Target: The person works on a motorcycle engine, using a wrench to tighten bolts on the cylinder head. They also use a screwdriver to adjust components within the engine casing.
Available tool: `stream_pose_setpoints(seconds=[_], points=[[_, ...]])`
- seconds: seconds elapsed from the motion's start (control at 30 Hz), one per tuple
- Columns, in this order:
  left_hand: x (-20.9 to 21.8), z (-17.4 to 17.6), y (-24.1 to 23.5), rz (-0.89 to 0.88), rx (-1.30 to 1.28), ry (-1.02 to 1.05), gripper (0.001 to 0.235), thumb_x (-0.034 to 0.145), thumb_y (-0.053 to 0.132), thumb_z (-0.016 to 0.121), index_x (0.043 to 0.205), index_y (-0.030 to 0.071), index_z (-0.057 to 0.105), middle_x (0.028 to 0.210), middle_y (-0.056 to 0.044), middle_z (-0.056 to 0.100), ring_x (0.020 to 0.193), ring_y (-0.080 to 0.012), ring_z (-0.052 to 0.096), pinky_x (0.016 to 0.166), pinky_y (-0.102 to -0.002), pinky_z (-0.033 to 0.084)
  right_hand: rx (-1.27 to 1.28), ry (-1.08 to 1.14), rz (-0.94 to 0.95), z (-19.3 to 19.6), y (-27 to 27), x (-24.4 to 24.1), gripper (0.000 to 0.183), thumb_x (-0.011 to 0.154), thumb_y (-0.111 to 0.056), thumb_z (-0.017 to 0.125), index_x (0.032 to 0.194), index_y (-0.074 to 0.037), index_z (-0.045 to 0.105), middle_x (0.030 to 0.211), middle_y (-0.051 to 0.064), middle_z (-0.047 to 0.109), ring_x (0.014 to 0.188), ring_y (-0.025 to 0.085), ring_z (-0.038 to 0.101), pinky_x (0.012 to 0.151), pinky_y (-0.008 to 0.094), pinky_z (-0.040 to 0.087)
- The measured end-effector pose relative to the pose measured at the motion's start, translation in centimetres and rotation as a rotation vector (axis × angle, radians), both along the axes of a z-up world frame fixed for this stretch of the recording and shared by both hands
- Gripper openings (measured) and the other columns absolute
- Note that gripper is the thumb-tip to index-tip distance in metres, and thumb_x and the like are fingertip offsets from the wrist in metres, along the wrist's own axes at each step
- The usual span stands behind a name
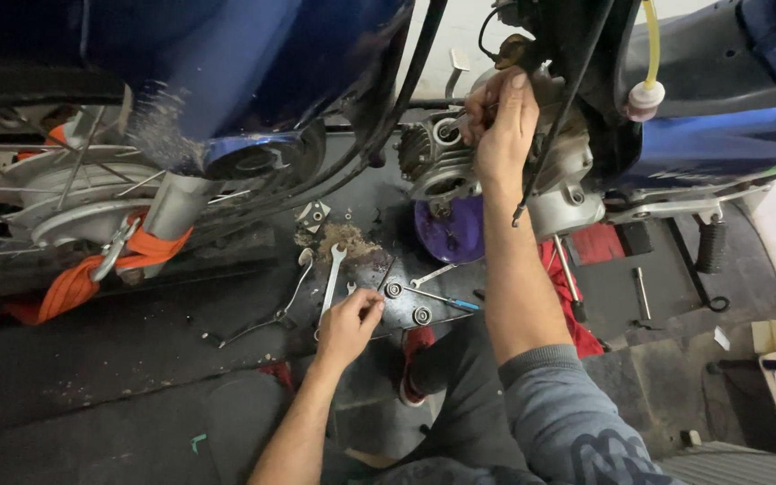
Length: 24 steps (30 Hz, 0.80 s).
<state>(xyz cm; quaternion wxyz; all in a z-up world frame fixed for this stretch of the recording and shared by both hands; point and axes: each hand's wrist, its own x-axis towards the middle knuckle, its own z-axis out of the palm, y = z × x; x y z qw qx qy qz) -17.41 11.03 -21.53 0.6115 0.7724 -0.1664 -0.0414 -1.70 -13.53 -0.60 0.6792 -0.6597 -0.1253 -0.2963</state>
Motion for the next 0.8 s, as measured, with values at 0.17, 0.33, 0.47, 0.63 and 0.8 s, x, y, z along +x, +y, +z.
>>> stream_pose_setpoints(seconds=[0.17,0.33,0.47,0.63,0.8], points=[[0.0,0.4,0.1,0.005,0.013,-0.006,0.017,0.093,0.026,0.070,0.102,0.011,0.072,0.089,-0.008,0.079,0.080,-0.0249,0.078,0.067,-0.036,0.058,0.009,0.067,-0.035,0.8,0.2,0.0,0.037,0.116,-0.041,0.041,0.106,-0.006,0.048,0.074,0.006,0.050,0.054,0.012,0.039,0.048,0.029,0.037],[-0.1,0.8,0.1,-0.025,0.045,0.003,0.019,0.092,0.027,0.070,0.102,0.011,0.072,0.090,-0.011,0.078,0.083,-0.0301,0.076,0.069,-0.040,0.056,0.110,0.212,0.132,3.8,-0.2,0.1,0.030,0.114,-0.034,0.049,0.120,-0.006,0.057,0.077,0.004,0.056,0.056,0.012,0.046,0.053,0.031,0.043],[-0.4,-0.4,0.7,-0.039,0.052,-0.014,0.021,0.091,0.028,0.070,0.103,0.011,0.071,0.091,-0.011,0.077,0.085,-0.0312,0.076,0.070,-0.041,0.057,-0.244,0.257,0.037,7.0,-0.2,-0.8,0.028,0.112,-0.033,0.054,0.118,-0.008,0.066,0.080,0.002,0.059,0.062,0.012,0.048,0.055,0.031,0.040],[-0.6,-0.3,0.9,-0.049,0.105,-0.048,0.021,0.092,0.029,0.069,0.104,0.012,0.073,0.094,-0.011,0.077,0.087,-0.0333,0.074,0.071,-0.044,0.056,-1.628,0.147,-0.263,9.1,2.9,-2.9,0.017,0.090,-0.029,0.071,0.097,-0.014,0.077,0.082,0.011,0.073,0.077,0.033,0.071,0.065,0.045,0.055],[-0.7,-0.9,1.2,-0.068,0.094,-0.071,0.020,0.091,0.028,0.070,0.102,0.012,0.072,0.091,-0.011,0.077,0.086,-0.0337,0.074,0.071,-0.044,0.056,-1.903,0.102,-0.306,9.5,4.0,-2.7,0.015,0.087,-0.031,0.072,0.091,-0.018,0.078,0.077,0.011,0.072,0.078,0.035,0.071,0.065,0.048,0.056]])
